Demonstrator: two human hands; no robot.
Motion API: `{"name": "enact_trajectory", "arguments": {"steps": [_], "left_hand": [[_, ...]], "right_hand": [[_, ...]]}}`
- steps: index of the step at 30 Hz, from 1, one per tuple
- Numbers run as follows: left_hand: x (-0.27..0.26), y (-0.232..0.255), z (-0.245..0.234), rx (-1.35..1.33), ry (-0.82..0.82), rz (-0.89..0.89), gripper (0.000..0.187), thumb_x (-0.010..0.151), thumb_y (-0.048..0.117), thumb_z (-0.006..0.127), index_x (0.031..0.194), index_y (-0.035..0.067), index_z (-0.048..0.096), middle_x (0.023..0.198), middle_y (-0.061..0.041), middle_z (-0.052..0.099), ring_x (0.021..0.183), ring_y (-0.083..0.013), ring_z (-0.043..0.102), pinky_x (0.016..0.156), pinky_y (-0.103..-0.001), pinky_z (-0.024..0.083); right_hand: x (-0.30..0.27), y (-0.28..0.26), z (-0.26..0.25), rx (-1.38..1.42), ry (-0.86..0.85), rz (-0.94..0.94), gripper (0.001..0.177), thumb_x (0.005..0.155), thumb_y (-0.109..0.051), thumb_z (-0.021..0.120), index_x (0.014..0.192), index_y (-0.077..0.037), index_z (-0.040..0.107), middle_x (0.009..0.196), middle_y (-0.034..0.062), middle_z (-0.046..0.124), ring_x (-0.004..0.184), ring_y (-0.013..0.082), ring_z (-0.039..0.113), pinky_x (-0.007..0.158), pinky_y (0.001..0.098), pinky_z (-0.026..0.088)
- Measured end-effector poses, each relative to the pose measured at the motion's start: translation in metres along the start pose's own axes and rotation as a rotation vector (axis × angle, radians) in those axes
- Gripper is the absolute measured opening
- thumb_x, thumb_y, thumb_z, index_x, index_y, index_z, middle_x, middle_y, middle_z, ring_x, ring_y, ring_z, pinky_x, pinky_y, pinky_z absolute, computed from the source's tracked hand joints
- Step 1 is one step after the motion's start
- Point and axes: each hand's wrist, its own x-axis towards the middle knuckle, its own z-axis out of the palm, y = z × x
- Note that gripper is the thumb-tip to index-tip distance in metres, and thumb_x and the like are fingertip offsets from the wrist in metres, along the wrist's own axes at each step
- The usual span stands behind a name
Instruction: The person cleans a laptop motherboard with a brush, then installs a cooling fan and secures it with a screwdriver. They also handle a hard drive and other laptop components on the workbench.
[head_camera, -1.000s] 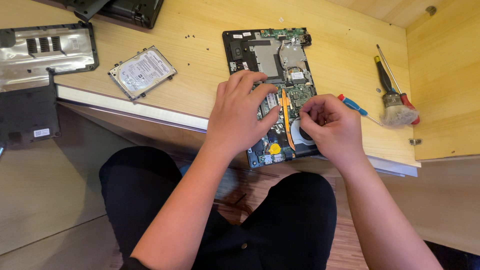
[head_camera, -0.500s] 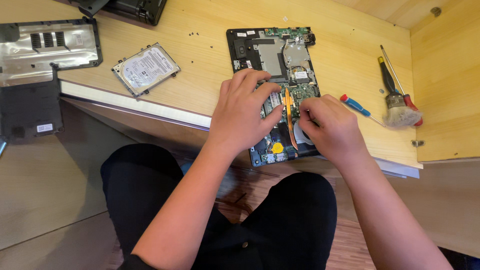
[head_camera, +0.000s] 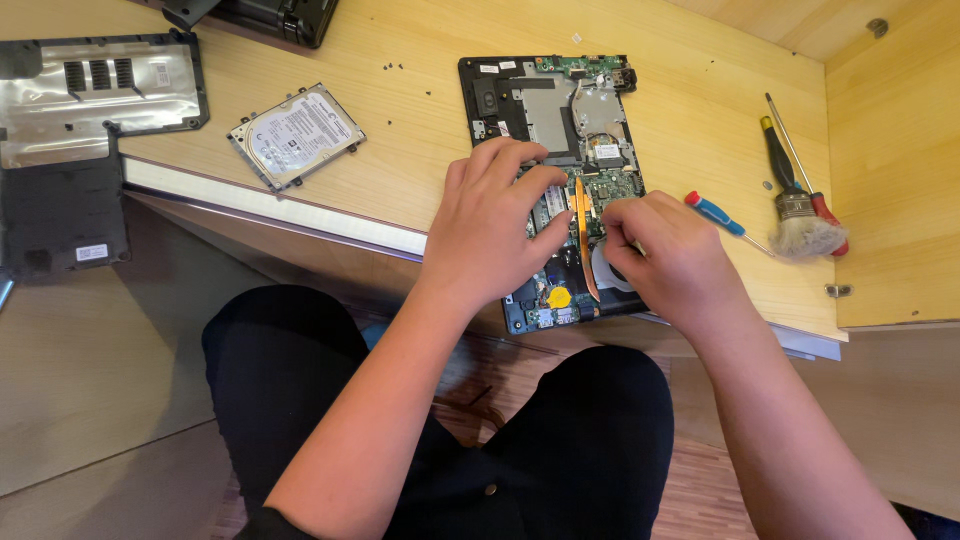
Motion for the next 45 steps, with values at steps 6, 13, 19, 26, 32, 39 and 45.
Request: {"name": "enact_trajectory", "arguments": {"steps": [6, 13, 19, 26, 32, 39, 45], "left_hand": [[0.001, 0.002, -0.003, -0.007, -0.013, -0.006, 0.029, 0.101, 0.031, 0.085, 0.123, 0.013, 0.082, 0.133, -0.01, 0.07, 0.145, -0.0327, 0.057, 0.113, -0.054, 0.048], [0.001, 0.001, -0.002, -0.007, -0.007, -0.001, 0.029, 0.101, 0.031, 0.084, 0.124, 0.013, 0.082, 0.133, -0.01, 0.07, 0.145, -0.033, 0.056, 0.113, -0.054, 0.047], [0.0, 0.0, -0.001, -0.01, -0.015, -0.001, 0.029, 0.101, 0.03, 0.085, 0.124, 0.013, 0.082, 0.134, -0.01, 0.07, 0.146, -0.0331, 0.056, 0.114, -0.054, 0.048], [0.0, 0.0, 0.0, 0.002, -0.002, 0.001, 0.029, 0.101, 0.031, 0.086, 0.125, 0.014, 0.082, 0.134, -0.01, 0.07, 0.145, -0.0328, 0.057, 0.114, -0.053, 0.047], [-0.001, 0.001, -0.001, -0.002, -0.006, -0.003, 0.03, 0.101, 0.03, 0.086, 0.125, 0.013, 0.082, 0.134, -0.01, 0.071, 0.146, -0.0329, 0.058, 0.114, -0.054, 0.047], [0.0, 0.002, -0.004, 0.01, -0.031, 0.001, 0.03, 0.101, 0.031, 0.086, 0.125, 0.014, 0.083, 0.135, -0.01, 0.072, 0.146, -0.0328, 0.057, 0.115, -0.054, 0.046], [-0.001, 0.003, -0.004, 0.016, -0.051, -0.009, 0.03, 0.101, 0.03, 0.085, 0.126, 0.014, 0.083, 0.137, -0.01, 0.071, 0.148, -0.033, 0.057, 0.116, -0.054, 0.046]], "right_hand": [[0.002, 0.001, 0.0, -0.007, -0.01, -0.03, 0.022, 0.101, 0.014, 0.081, 0.101, -0.006, 0.073, 0.075, 0.0015, 0.054, 0.078, 0.0342, 0.071, 0.07, 0.0427, 0.059], [0.0, -0.002, -0.002, 0.108, 0.007, 0.091, 0.021, 0.102, 0.013, 0.085, 0.107, -0.007, 0.08, 0.077, 0.0006, 0.062, 0.075, 0.0275, 0.07, 0.072, 0.0401, 0.061], [-0.005, -0.001, 0.0, 0.248, 0.053, 0.225, 0.021, 0.102, 0.013, 0.087, 0.108, -0.007, 0.082, 0.077, 0.0012, 0.063, 0.07, 0.023, 0.067, 0.07, 0.0387, 0.059], [-0.008, -0.007, 0.007, 0.394, 0.186, 0.389, 0.019, 0.104, 0.014, 0.088, 0.11, -0.003, 0.083, 0.076, 0.0044, 0.067, 0.067, 0.0141, 0.064, 0.065, 0.0292, 0.056], [-0.013, -0.007, 0.011, 0.426, 0.229, 0.419, 0.02, 0.102, 0.016, 0.088, 0.107, -0.002, 0.082, 0.075, 0.0058, 0.067, 0.067, 0.0131, 0.065, 0.063, 0.028, 0.056], [-0.011, -0.012, 0.011, 0.363, 0.256, 0.426, 0.021, 0.099, 0.017, 0.088, 0.103, -0.002, 0.081, 0.074, 0.0063, 0.068, 0.064, 0.0138, 0.066, 0.057, 0.0272, 0.054], [-0.007, -0.019, 0.006, 0.434, 0.289, 0.466, 0.021, 0.098, 0.02, 0.083, 0.104, 0.0, 0.079, 0.074, 0.0083, 0.065, 0.064, 0.0134, 0.063, 0.058, 0.0281, 0.056]]}}
